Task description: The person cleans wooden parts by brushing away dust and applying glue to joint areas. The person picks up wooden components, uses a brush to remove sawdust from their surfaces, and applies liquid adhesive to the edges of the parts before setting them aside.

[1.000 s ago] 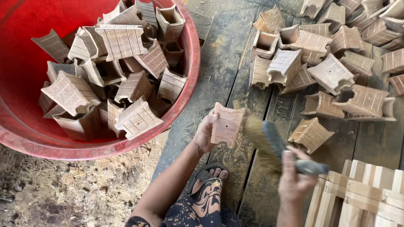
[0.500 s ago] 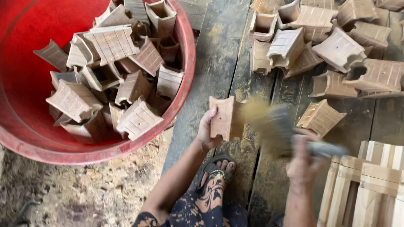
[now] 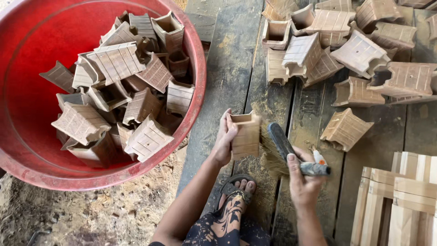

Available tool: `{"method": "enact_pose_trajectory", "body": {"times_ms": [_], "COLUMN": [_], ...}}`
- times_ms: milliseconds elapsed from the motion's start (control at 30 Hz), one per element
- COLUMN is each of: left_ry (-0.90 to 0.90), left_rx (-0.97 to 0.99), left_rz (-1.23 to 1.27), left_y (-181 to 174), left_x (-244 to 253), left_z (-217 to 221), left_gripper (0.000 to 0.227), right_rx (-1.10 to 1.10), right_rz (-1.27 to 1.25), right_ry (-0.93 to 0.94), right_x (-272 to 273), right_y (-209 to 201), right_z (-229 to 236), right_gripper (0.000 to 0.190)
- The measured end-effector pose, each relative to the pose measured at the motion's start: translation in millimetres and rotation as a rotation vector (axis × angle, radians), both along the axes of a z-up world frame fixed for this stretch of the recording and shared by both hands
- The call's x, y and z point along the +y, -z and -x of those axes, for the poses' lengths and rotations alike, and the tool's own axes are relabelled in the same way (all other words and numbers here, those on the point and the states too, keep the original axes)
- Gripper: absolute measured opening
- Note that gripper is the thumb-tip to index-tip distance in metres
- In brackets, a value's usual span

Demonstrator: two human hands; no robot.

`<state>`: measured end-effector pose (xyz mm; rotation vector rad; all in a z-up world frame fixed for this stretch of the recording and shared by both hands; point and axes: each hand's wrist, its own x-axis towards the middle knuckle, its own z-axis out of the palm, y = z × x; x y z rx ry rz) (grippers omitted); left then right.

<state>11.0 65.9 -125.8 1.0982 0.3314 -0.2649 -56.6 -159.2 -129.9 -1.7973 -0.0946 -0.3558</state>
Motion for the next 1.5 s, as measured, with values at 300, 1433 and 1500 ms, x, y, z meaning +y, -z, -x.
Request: {"method": "enact_pose_trajectory", "body": {"times_ms": [300, 1433, 1500], "left_ry": [0.056, 0.19, 0.15], "left_rx": [-0.009, -0.565, -0.599], "left_rz": [0.676, -0.726, -0.886], "left_y": [42.9, 0.3, 5.2], "left_x": [-7.0, 3.2, 6.7], "left_z": [1.8, 7.9, 6.9], "left_gripper": [0.071, 0.092, 0.095], "right_rx": [-0.196, -0.093, -0.465], "right_rz": [-0.498, 0.06, 0.615], "right_ry": [-0.034, -0.146, 0.319], "right_x": [-20.2, -19.4, -38.2], "right_y": [-29.1, -50.1, -46.4], "right_z": [-24.5, -48.0, -62.8], "right_gripper": [0.009, 0.013, 0.006]}}
